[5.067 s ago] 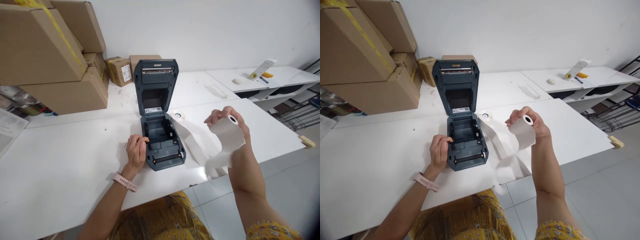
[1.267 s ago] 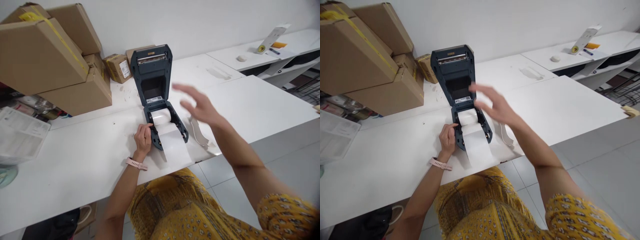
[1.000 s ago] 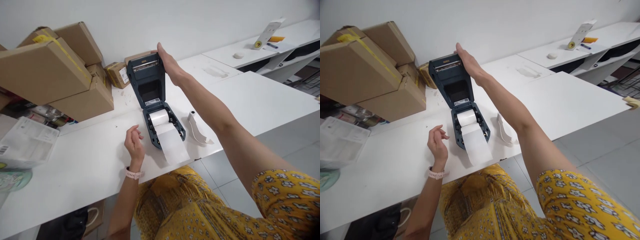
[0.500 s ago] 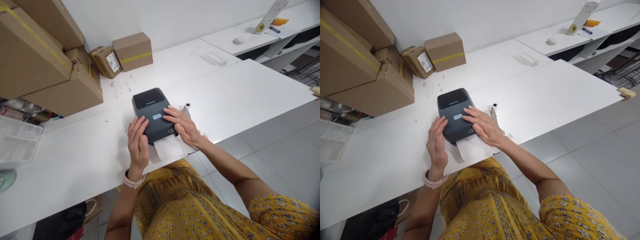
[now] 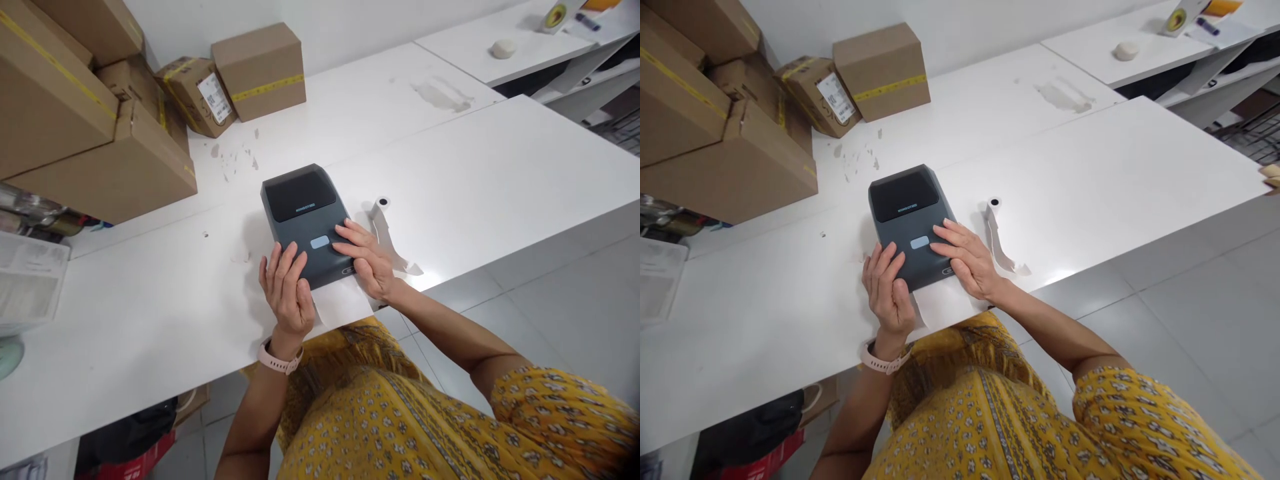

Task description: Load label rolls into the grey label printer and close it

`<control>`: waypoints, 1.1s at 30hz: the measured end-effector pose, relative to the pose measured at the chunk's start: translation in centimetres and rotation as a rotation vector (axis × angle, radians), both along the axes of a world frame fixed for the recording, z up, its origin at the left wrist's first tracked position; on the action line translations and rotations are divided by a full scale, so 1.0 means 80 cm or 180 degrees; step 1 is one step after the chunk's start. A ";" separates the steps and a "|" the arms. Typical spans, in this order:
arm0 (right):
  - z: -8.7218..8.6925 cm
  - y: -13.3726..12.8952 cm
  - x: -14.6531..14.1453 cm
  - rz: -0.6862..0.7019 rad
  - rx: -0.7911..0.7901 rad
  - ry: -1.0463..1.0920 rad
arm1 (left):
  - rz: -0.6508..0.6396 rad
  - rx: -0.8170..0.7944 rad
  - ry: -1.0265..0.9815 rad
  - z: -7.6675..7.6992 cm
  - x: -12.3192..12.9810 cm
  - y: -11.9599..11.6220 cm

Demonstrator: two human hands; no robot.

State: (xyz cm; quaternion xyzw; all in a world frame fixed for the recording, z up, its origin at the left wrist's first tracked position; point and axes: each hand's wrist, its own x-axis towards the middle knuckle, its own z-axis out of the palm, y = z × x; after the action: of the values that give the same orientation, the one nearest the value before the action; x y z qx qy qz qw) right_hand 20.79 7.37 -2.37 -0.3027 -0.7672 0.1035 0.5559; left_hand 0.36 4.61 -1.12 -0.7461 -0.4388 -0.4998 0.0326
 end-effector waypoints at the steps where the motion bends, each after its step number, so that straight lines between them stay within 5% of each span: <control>1: -0.001 0.001 -0.002 -0.0038 0.0031 0.0031 | 0.0016 0.0023 0.0003 -0.001 0.001 -0.001; 12: 0.001 -0.002 -0.008 -0.0293 -0.0397 0.0103 | 0.0061 -0.0055 0.0016 -0.007 -0.001 -0.003; 15: 0.004 -0.003 -0.008 -0.0272 -0.0437 0.0103 | 0.0290 -0.0574 -0.0587 -0.005 -0.001 -0.035; 18: 0.005 -0.004 -0.010 -0.0308 -0.0377 0.0178 | 0.0641 -0.1514 -0.1964 -0.007 0.010 -0.071; 21: 0.004 -0.004 -0.012 -0.0276 -0.0288 0.0253 | -0.0055 -0.3277 -0.3008 -0.007 0.031 -0.082; 23: 0.003 -0.004 -0.012 -0.0273 -0.0268 0.0245 | -0.0378 -0.3891 -0.3411 -0.002 0.044 -0.079; 33: 0.005 -0.003 -0.012 -0.0293 -0.0104 0.0219 | -0.0274 -0.3861 -0.3760 0.010 0.059 -0.072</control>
State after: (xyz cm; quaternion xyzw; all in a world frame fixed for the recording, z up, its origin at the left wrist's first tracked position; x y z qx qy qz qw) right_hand 19.79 7.13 -1.98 -0.3430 -0.7311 0.1007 0.5811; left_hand 5.07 -1.13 -0.33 -0.2667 -0.5471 -0.4863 -0.6269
